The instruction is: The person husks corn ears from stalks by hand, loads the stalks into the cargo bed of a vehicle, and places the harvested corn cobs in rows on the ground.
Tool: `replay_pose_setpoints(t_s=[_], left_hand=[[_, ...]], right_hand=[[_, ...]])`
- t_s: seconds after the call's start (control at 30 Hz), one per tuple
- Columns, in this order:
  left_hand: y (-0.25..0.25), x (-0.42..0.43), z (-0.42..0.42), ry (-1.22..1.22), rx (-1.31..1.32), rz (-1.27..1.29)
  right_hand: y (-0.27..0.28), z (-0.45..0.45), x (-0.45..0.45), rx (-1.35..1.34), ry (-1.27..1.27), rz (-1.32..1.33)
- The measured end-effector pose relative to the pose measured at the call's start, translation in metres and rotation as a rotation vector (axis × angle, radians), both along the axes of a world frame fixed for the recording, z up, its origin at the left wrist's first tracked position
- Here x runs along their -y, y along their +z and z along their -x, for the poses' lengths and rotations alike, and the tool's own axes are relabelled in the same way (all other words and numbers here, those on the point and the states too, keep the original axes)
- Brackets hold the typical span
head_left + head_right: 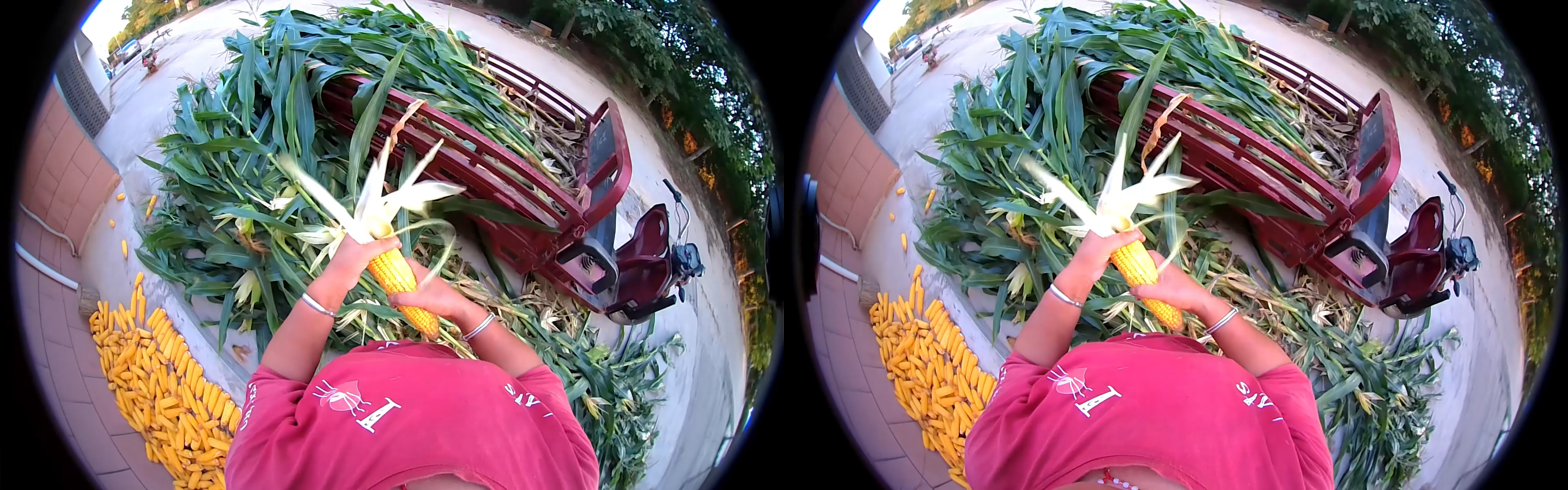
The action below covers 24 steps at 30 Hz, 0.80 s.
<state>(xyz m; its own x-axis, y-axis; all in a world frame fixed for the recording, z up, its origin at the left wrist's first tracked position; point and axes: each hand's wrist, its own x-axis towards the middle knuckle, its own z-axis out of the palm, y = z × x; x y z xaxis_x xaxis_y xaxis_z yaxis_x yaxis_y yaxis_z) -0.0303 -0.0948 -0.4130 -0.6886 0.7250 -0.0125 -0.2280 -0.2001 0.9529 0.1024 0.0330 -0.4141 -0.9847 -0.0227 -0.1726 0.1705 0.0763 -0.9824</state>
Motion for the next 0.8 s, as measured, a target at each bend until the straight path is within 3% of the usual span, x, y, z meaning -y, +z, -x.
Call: replay_pose_setpoints(t_s=[0.2,0.4,0.5,0.63,0.73,0.8], left_hand=[[0.011,-0.008,0.003,0.002,-0.044,0.027],[0.038,-0.011,0.02,-0.159,0.294,-0.182],[0.049,-0.015,0.023,-0.184,0.285,-0.207],[0.071,-0.019,0.017,-0.148,0.256,-0.175],[0.068,-0.035,0.016,0.04,0.297,-0.412],[0.067,-0.045,0.018,0.147,0.285,-0.458]], right_hand=[[-0.006,-0.003,0.005,0.12,-0.067,0.257],[-0.02,-0.004,0.0,-0.088,-0.165,-0.076],[-0.003,-0.007,0.005,-0.134,-0.238,-0.274],[0.013,-0.006,0.011,-0.089,-0.251,-0.272],[0.009,0.0,0.021,-0.14,-0.314,-0.16],[0.002,0.005,0.031,-0.154,-0.351,0.427]])
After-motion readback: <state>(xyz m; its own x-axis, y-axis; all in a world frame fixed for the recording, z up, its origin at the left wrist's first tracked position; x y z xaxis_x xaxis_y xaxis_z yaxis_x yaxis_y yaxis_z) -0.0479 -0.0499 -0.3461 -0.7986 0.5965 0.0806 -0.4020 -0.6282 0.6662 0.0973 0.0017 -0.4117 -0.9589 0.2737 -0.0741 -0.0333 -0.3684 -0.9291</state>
